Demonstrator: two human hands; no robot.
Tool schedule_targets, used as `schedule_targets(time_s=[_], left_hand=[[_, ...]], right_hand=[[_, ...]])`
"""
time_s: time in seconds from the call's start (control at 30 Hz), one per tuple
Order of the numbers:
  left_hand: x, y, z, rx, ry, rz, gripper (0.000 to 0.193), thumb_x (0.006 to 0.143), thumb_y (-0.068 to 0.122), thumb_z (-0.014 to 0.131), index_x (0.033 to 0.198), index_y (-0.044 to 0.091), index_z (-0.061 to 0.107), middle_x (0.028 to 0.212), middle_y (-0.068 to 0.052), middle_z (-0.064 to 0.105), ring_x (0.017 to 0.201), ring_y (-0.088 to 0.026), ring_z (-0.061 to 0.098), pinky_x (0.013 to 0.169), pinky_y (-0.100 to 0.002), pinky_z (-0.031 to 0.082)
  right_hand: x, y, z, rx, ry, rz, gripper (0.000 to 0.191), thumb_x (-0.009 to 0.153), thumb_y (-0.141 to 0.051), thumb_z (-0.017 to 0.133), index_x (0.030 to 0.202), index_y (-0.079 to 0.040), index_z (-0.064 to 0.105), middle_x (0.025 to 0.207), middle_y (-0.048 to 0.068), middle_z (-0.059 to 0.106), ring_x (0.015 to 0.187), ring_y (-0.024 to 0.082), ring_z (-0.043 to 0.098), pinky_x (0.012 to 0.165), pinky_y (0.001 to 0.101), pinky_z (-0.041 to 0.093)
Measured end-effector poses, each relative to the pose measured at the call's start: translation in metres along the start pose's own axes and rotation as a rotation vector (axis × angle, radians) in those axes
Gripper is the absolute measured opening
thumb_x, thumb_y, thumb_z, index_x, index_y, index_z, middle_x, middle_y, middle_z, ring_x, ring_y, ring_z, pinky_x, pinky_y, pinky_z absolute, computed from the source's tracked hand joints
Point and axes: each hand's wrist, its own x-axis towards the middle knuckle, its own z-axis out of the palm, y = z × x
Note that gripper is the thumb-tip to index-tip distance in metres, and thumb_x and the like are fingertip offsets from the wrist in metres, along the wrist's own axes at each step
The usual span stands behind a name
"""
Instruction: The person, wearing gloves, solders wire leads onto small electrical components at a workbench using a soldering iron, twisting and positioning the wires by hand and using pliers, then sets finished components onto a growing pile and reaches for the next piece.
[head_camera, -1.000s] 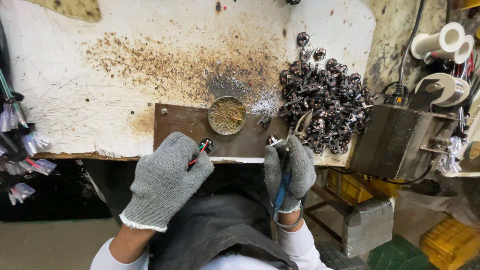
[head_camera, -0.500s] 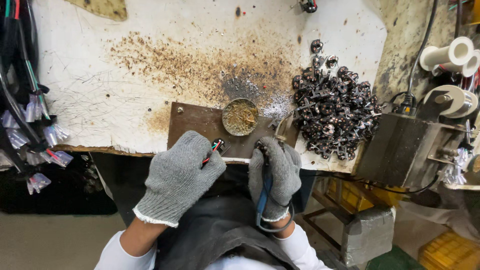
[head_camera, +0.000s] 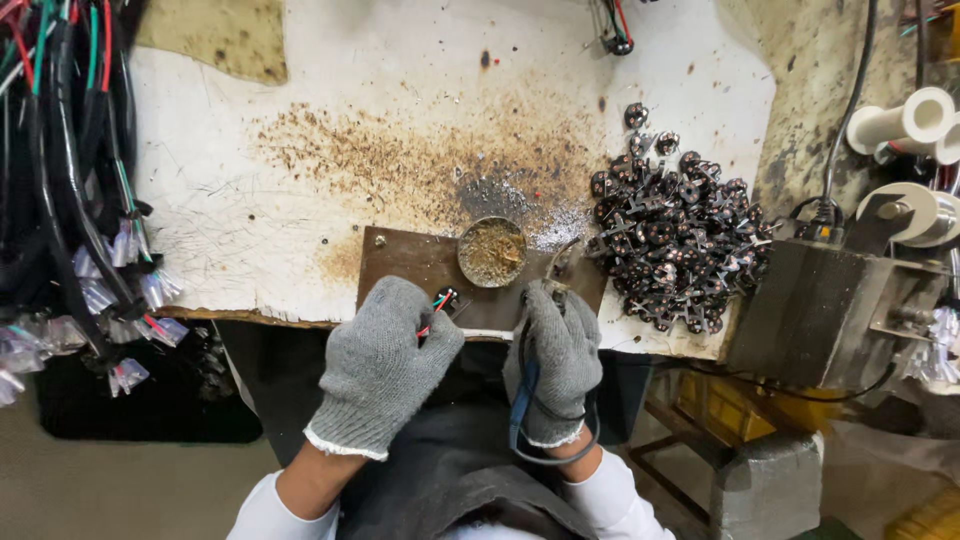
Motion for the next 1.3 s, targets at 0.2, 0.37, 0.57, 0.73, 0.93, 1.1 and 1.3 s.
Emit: schedule_targets(time_s=[0.2,0.37,0.57,0.73,0.93,1.1,1.3], left_hand=[[-0.008,-0.007,0.011,0.014,0.078,-0.019,0.021,0.082,0.011,0.076,0.091,0.007,0.058,0.086,-0.012,0.061,0.070,-0.033,0.064,0.060,-0.040,0.053],[-0.009,0.000,0.010,0.008,0.128,0.016,0.026,0.085,0.011,0.076,0.101,0.005,0.057,0.095,-0.015,0.062,0.077,-0.033,0.067,0.067,-0.041,0.056],[-0.043,-0.024,0.025,-0.113,0.304,0.014,0.059,0.086,0.009,0.074,0.136,-0.006,0.045,0.120,-0.022,0.058,0.082,-0.024,0.067,0.075,-0.037,0.057],[-0.100,-0.037,-0.007,-0.176,0.205,-0.094,0.028,0.089,-0.003,0.066,0.116,0.003,0.070,0.106,-0.011,0.068,0.081,-0.019,0.068,0.069,-0.029,0.056],[0.073,0.079,-0.055,0.270,0.249,0.874,0.023,0.092,0.012,0.074,0.115,0.014,0.073,0.097,-0.001,0.070,0.079,-0.023,0.066,0.068,-0.039,0.050],[0.291,0.117,-0.020,0.759,0.605,1.025,0.023,0.099,0.008,0.059,0.120,-0.001,0.059,0.100,-0.017,0.065,0.074,-0.025,0.067,0.061,-0.036,0.054],[0.133,0.035,-0.088,0.385,0.514,0.412,0.021,0.102,0.004,0.073,0.121,-0.001,0.067,0.129,-0.023,0.069,0.123,-0.037,0.067,0.107,-0.044,0.056]], right_hand=[[-0.004,0.011,0.004,0.058,-0.009,-0.078,0.035,0.084,0.005,0.070,0.117,-0.005,0.071,0.111,0.016,0.072,0.109,0.040,0.069,0.099,0.0463,0.056],[0.006,0.011,-0.018,0.036,-0.134,-0.273,0.037,0.080,0.000,0.072,0.116,-0.007,0.075,0.114,0.019,0.073,0.111,0.040,0.070,0.092,0.0436,0.058],[0.009,0.013,-0.046,0.228,-0.130,-0.346,0.030,0.085,-0.001,0.072,0.114,-0.005,0.073,0.114,0.016,0.074,0.112,0.037,0.072,0.095,0.0437,0.059],[-0.001,0.016,-0.015,0.319,0.067,-0.204,0.025,0.085,0.002,0.075,0.109,-0.006,0.072,0.107,0.012,0.076,0.105,0.033,0.074,0.093,0.0414,0.058],[0.003,0.018,-0.016,0.319,0.160,-0.246,0.023,0.081,-0.001,0.079,0.103,-0.008,0.074,0.098,0.008,0.075,0.097,0.028,0.074,0.086,0.0378,0.059],[0.002,0.021,-0.029,0.319,0.084,-0.202,0.027,0.087,-0.001,0.074,0.114,-0.003,0.071,0.106,0.009,0.077,0.102,0.030,0.075,0.090,0.0376,0.059],[-0.011,0.021,-0.007,0.558,0.187,0.115,0.034,0.101,-0.016,0.064,0.128,0.004,0.062,0.117,0.016,0.071,0.110,0.029,0.070,0.097,0.0340,0.056]])
